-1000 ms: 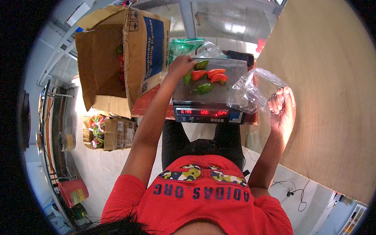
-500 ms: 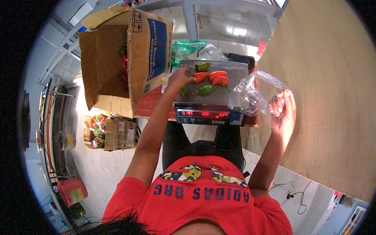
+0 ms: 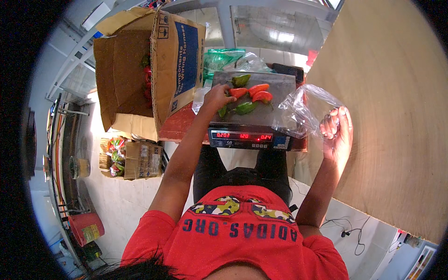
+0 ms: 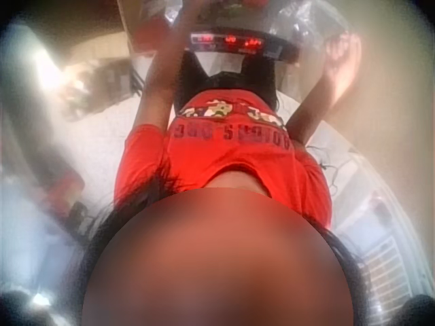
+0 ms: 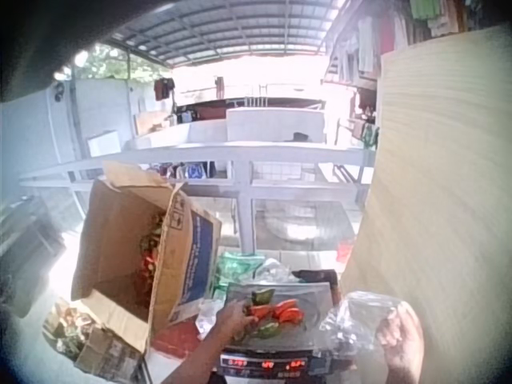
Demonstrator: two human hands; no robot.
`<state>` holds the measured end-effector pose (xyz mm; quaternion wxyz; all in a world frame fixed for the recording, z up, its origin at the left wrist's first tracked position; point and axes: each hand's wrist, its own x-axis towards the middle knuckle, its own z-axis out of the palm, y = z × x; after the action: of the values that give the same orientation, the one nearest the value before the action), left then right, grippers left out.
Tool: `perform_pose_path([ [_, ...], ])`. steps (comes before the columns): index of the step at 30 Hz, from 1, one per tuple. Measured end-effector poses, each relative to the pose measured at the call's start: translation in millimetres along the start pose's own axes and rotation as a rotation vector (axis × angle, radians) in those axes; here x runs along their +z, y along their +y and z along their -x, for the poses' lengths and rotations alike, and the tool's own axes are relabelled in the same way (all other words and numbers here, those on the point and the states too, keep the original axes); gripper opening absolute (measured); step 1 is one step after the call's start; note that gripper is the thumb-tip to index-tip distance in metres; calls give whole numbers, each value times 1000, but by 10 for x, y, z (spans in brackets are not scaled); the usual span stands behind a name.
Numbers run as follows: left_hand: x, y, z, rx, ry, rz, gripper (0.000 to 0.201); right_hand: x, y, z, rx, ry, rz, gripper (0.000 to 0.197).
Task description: The person picks peppers from a cardboard box, places them on a digital scale to check their weight, and then puts them into a clear plastic bag.
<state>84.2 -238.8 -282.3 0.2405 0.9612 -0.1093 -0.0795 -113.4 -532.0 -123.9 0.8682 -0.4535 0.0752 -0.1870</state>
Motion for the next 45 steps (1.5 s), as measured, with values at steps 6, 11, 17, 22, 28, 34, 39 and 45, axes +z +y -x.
perform_pose_path([
  [6,-129,44,63,-7,16,-20,55,-1,5,-2,-9,13,8,20],
  [11,-316,301,-121,-6,197,-38,52,-32,-6,-4,-10,26,27,21],
  [17,-111,323,-656,54,49,-261,46,-10,-26,6,-11,-38,18,22],
  [22,-108,284,-787,-37,-89,-319,40,33,-48,25,-21,-1,33,22],
  [28,-761,791,-140,159,286,-27,46,-32,6,-15,-29,-9,27,22],
  [34,-1274,1162,617,344,339,297,50,1,6,-18,-27,-16,17,22],
  [39,-1535,1181,794,357,340,379,48,8,-6,-8,-19,-16,24,22],
  [45,-1781,1194,982,395,341,450,47,38,9,-20,-1,-33,12,21],
])
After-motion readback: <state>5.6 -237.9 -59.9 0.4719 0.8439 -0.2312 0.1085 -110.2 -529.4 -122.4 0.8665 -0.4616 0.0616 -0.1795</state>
